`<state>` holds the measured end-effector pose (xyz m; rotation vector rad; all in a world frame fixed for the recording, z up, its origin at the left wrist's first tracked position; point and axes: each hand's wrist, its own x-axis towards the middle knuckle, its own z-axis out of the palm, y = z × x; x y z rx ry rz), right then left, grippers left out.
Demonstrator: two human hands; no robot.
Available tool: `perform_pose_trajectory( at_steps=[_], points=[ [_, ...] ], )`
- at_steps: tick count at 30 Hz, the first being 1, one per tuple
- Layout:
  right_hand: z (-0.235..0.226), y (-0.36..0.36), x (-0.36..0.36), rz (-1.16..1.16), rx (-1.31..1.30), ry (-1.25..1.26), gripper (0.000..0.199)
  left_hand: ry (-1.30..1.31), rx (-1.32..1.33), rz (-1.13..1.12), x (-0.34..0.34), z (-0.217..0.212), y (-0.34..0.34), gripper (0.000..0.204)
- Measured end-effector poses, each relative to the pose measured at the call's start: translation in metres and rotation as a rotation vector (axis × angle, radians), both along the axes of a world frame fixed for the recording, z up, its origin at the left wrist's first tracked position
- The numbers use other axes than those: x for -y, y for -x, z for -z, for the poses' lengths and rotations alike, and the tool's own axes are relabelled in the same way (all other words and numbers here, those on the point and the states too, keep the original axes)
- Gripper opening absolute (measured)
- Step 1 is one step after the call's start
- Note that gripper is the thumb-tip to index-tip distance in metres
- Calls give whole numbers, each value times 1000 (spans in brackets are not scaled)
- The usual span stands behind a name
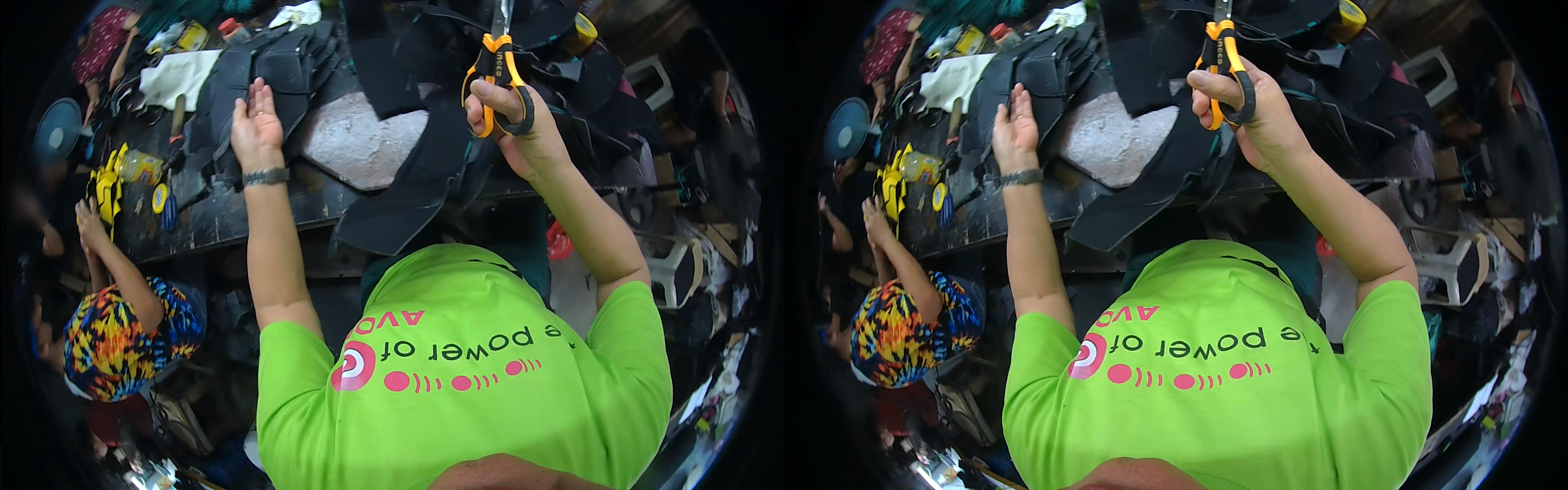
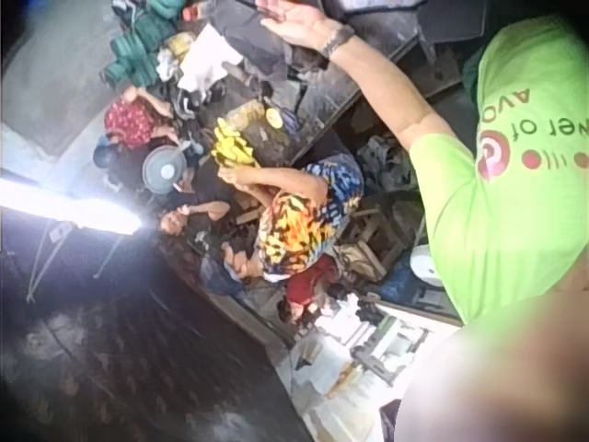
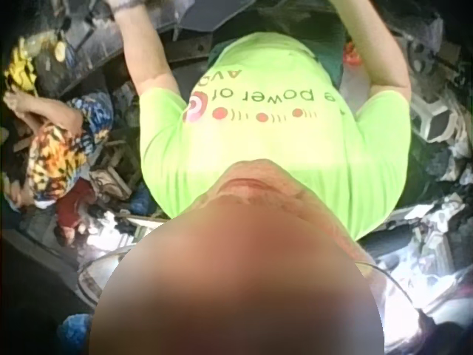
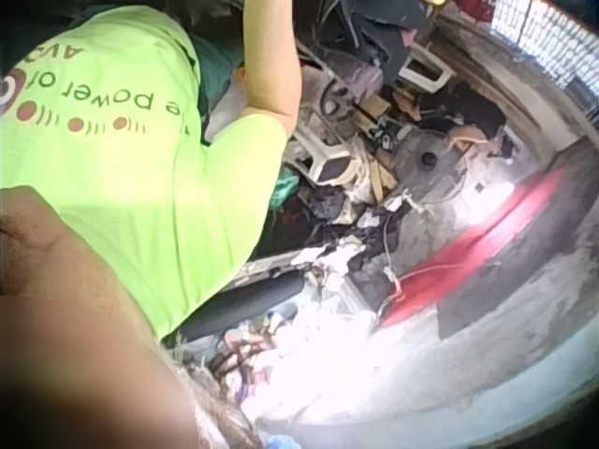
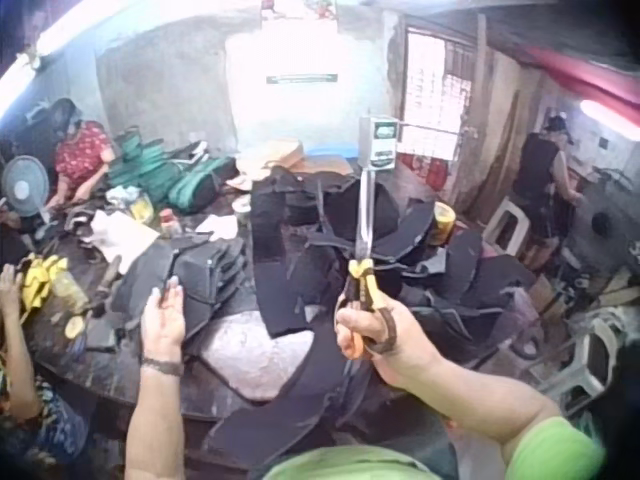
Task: The person uses shears to cut black fabric pieces on a cluttered workbench. They repeatedly pick up fabric, trim edges, and place cut pieces back on the table. A second person is visible nearby, also cutting fabric.
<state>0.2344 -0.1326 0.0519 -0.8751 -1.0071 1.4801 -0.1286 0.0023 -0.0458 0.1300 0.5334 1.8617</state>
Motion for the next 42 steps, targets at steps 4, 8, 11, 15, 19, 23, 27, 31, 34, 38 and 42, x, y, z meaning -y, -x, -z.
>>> perform_pose_trajectory(
  at_steps=[4, 8, 11, 15, 19, 23, 27, 31, 34, 38, 42],
  points=[
    [3, -20, 7, -6, 104, -1, 34, -50, 115, 160, 41, -24, -4, 44],
    [8, -24, 11, -26, 82, 43, 34, -217, -508, 410, 82, -37, -72, 38],
    [14, -15, 7, -4, 91, 28, 35, -319, -1259, 749, 89, -36, -128, 45],
    [15, -14, 9, -40, 180, -17, 37, -459, -2201, 747, 79, -36, -182, 80],
    [19, -21, 21, 6, 289, 9, 35, -477, -2496, 651, 77, -36, -208, 84],
    [24, -30, 28, 7, 411, 20, 35, -413, -2427, 631, 78, -34, -212, 84],
    [24, -37, 28, -3, 350, 49, 35, -351, -2036, 744, 78, -42, -192, 85],
    [26, -39, 23, -9, 326, 91, 35, -202, -1447, 935, 71, -53, -150, 74],
    [30, -40, 22, -44, 329, 126, 36, -57, -890, 1159, 50, -48, -115, 63],
    [38, -46, 14, -68, 423, 196, 36, -209, -980, 1142, 35, -10, -105, 65],
    [46, -58, 13, -41, 623, 178, 34, -21, -995, 1209, 48, -1, -100, 78]
  ],
)
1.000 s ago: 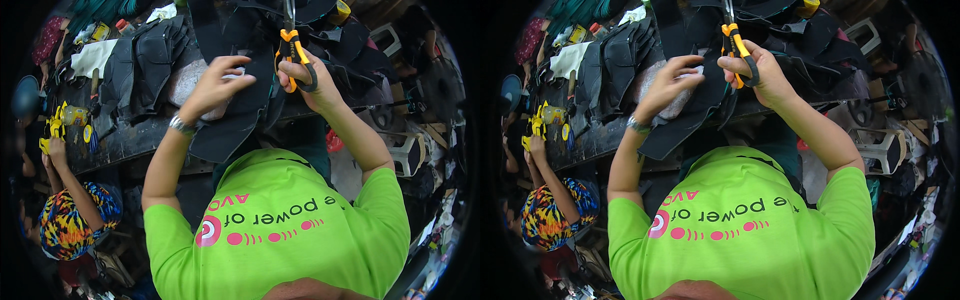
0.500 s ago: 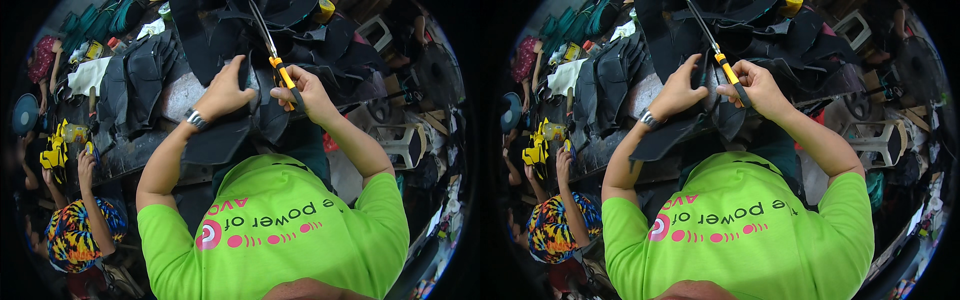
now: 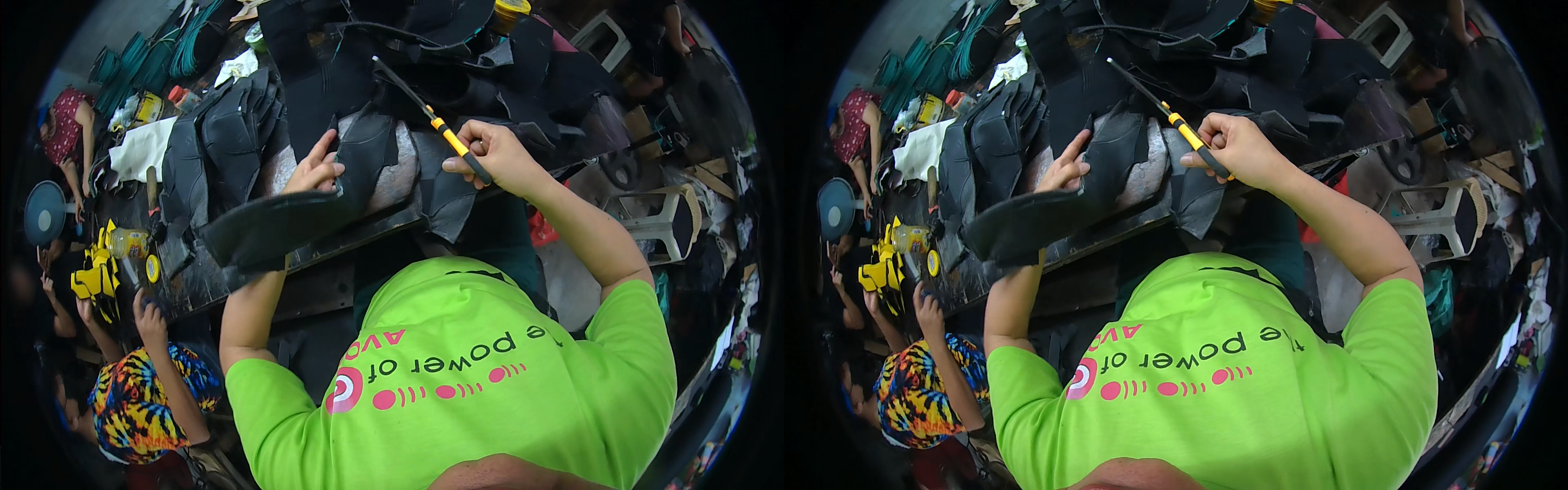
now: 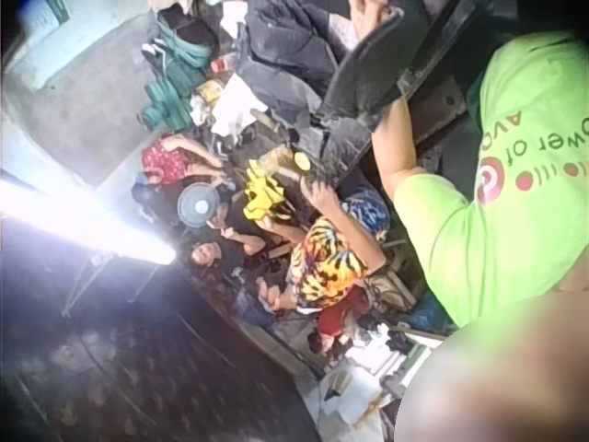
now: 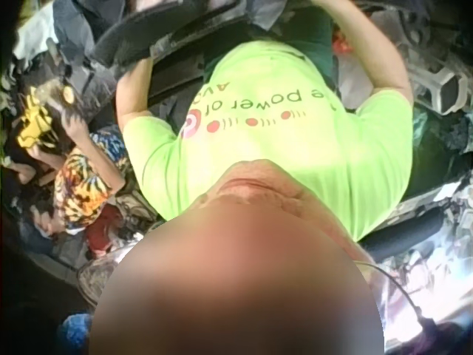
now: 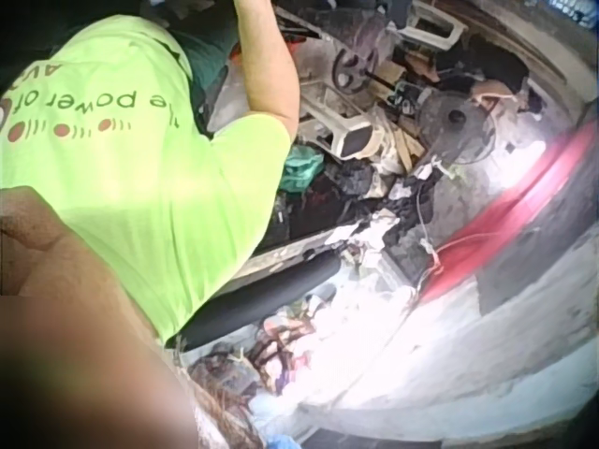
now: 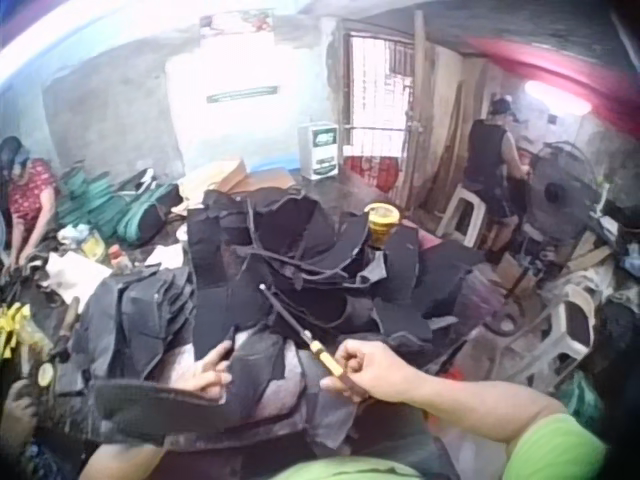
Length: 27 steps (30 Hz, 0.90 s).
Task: The person uses shears to cut black fabric pieces on a cluttered workbench. They repeatedly pick up fabric, trim edges, and place cut pieces back on the table. A second person is visible nearby, also cutting fabric.
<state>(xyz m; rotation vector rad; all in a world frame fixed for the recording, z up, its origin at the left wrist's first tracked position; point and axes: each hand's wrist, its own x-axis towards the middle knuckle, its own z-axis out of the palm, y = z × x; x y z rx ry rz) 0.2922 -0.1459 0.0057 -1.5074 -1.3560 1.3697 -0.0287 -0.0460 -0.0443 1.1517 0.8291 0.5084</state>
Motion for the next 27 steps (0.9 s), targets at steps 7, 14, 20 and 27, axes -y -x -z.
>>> perform_pose_trajectory(
  at_steps=[7, 14, 20, 27],
  points=[
    [7, 1, 7, -29, 261, -52, 34, -160, -180, 495, 3, -50, -21, 81],
    [5, 0, 8, -59, 426, 29, 36, -664, -568, 767, 12, -85, -15, 87],
    [3, 9, -1, -69, 371, 106, 34, 17, -318, 339, -31, -80, -35, 88],
    [-11, -8, 6, 31, -133, 149, 33, -631, -719, 39, -25, -20, -98, 85]
  ],
)
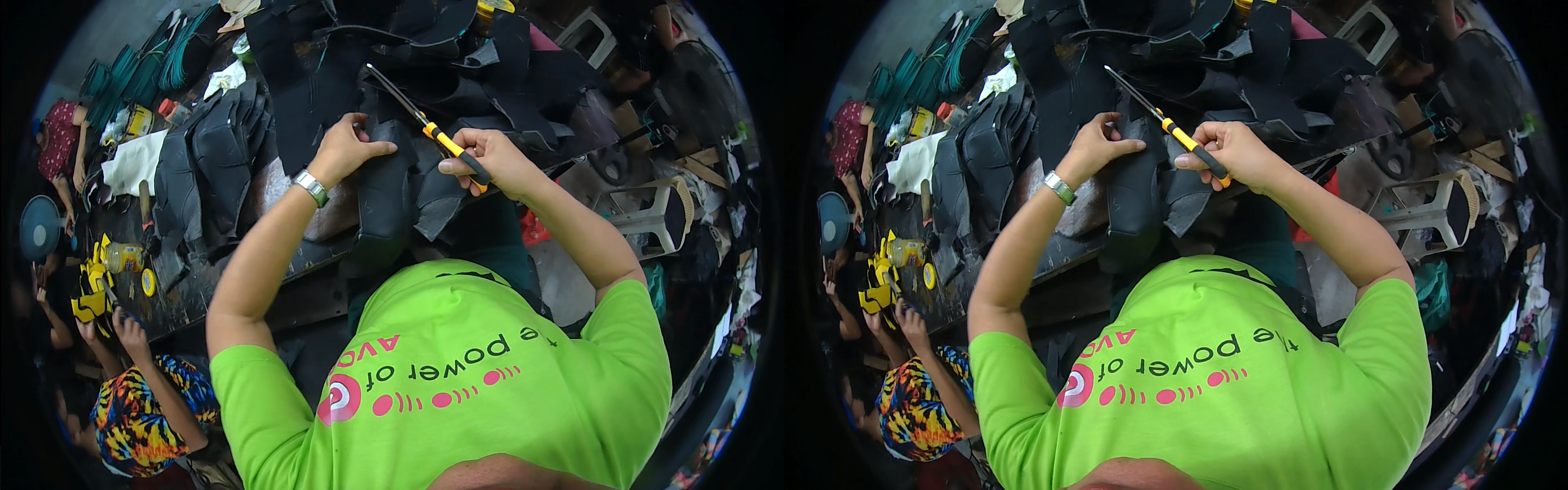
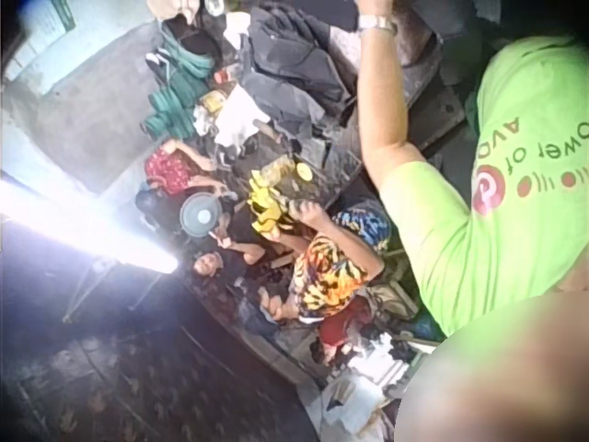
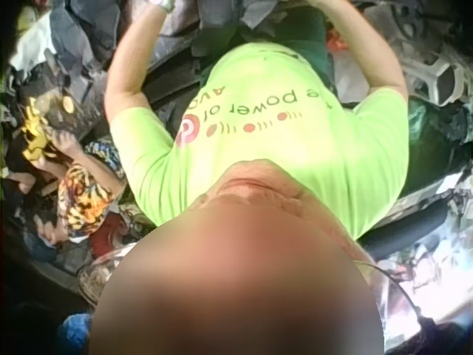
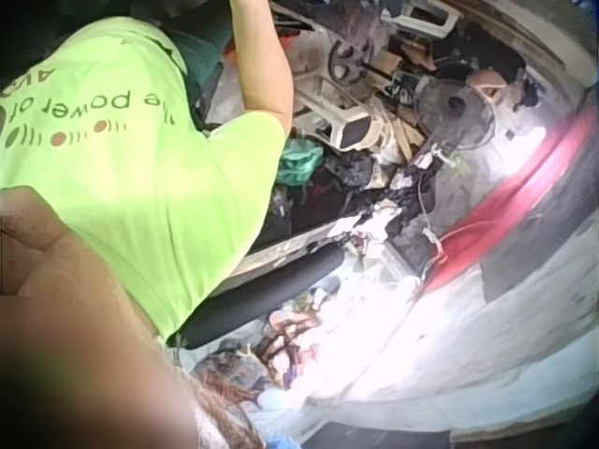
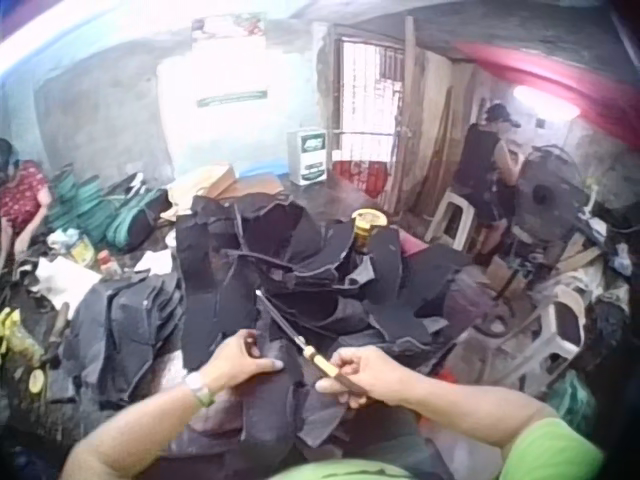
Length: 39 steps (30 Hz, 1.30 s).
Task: The person uses shears to cut black fabric pieces on a cluttered workbench. They repeatedly pick up fabric, trim edges, and place cut pieces back on the table. A second person is visible nearby, also cutting fabric.
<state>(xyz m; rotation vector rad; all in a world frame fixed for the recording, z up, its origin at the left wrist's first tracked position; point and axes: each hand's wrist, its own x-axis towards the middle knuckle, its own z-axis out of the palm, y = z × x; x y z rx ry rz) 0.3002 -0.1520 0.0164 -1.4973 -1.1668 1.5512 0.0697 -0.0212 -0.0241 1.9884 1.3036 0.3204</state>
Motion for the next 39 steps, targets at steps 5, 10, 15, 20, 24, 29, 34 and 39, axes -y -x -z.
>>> perform_pose_trajectory(
  at_steps=[5, 10, 15, 20, 24, 29, 34, 39],
  points=[
    [-5, -14, 11, -91, -33, 25, 29, 244, 464, -29, 10, 2, -15, 49],
    [-12, -24, 27, -153, 54, 64, 29, 504, 998, -9, 24, -10, 7, 29],
    [-15, -27, 30, -152, 84, 105, 30, 644, 950, -18, 29, -10, 32, 36],
    [-19, -30, 23, -214, 116, 150, 29, 623, 1017, 27, 31, -10, 50, 36],
    [-23, -22, 26, -182, 144, 11, 31, 580, 1032, -17, 41, -15, 52, 34],
    [-26, 8, 21, 36, 162, -511, 35, 576, 989, 16, 63, -19, 21, 27],
    [-21, 36, -16, 90, 577, -826, 33, 389, 937, 98, 76, -20, -7, 23],
    [-5, 42, -32, 43, 257, -686, 28, 457, 960, 13, 76, -16, -5, 24]
  ],
)
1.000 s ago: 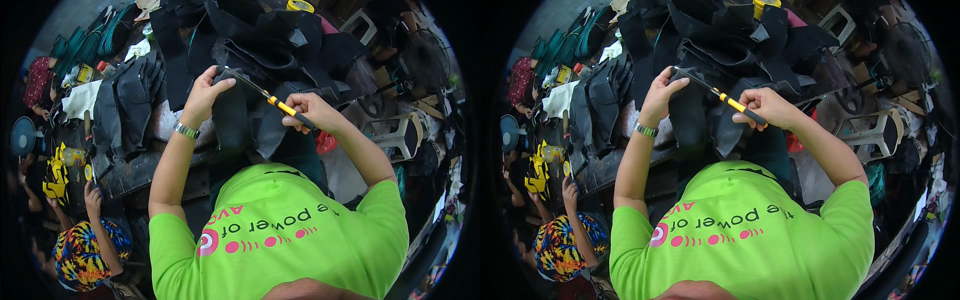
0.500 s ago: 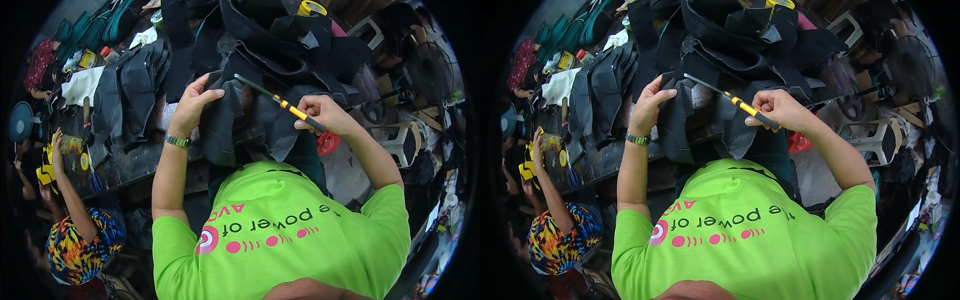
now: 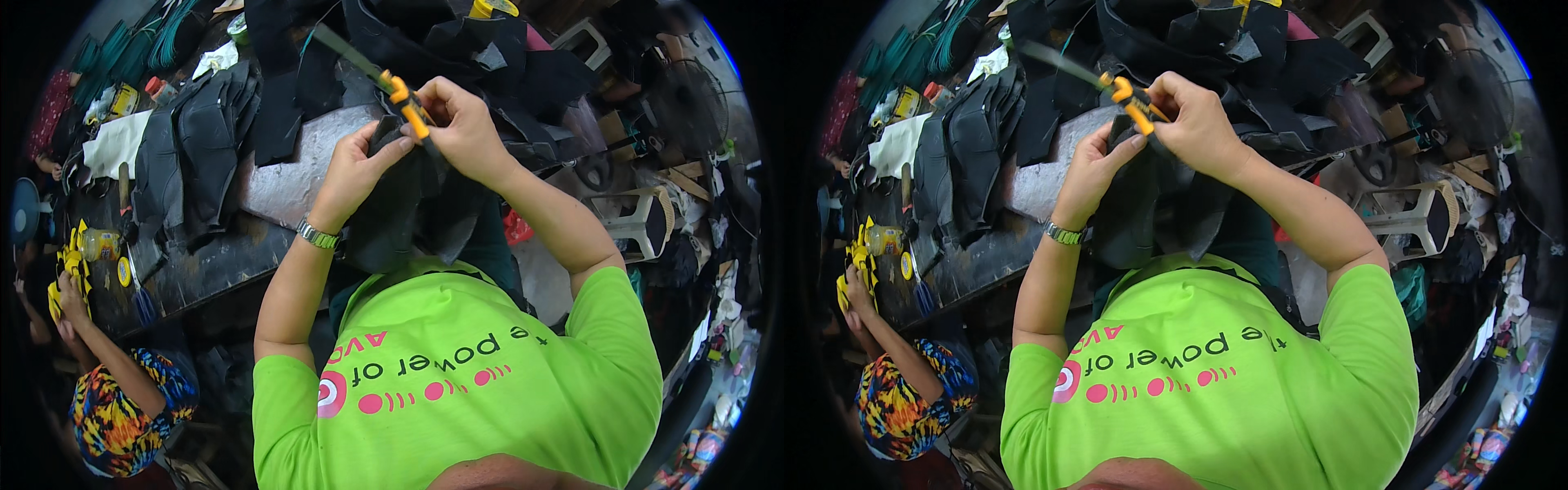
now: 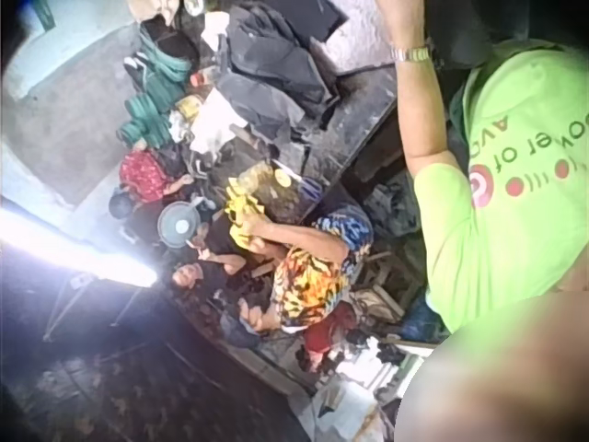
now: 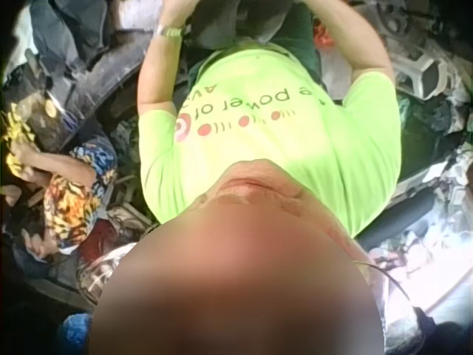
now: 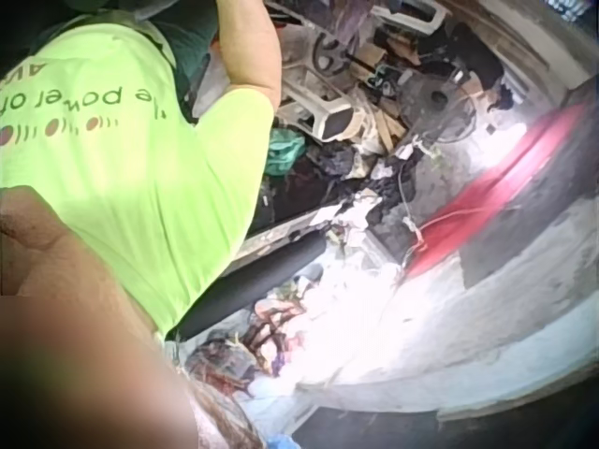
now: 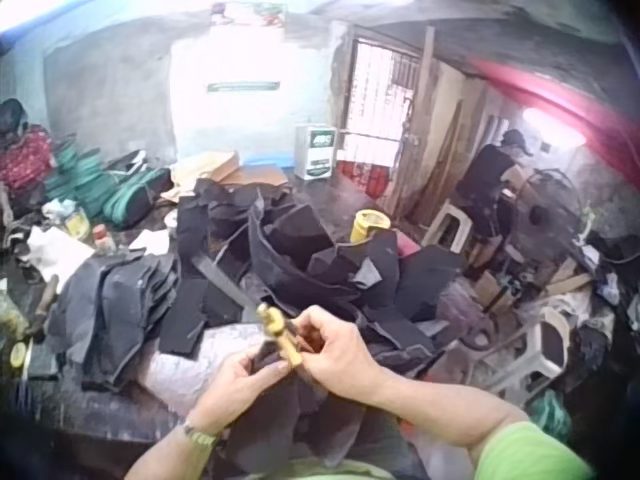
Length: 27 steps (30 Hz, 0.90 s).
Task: The person uses shears to cut black fabric pieces on a cluttered workbench. They repeatedly pick up fabric, trim edges, and place cut pieces back on the table. A second person is visible nearby, also cutting fabric.
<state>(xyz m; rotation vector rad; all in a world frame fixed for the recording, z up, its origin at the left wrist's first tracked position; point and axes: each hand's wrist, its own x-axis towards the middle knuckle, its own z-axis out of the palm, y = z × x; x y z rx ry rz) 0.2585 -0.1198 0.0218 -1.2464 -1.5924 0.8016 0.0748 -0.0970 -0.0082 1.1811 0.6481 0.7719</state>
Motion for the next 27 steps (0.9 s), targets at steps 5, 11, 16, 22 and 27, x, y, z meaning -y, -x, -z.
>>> perform_pose_trajectory(
  at_steps=[5, 11, 16, 22, 27],
  points=[
    [12, -6, -18, 2, -176, 168, 27, -102, -97, -7, 0, 9, 6, 18],
    [14, -4, -13, -57, -297, 166, 28, -68, -67, -30, 4, 12, 12, 17],
    [16, 3, -12, -52, -169, 95, 27, -103, -59, -37, 4, 15, 11, 16],
    [18, 1, -20, 105, 44, 23, 22, 9, -45, 19, -4, 20, 17, 21],
    [3, -5, -12, 25, -33, 146, 26, 169, 67, 73, -11, 19, 26, 31]
  ],
)
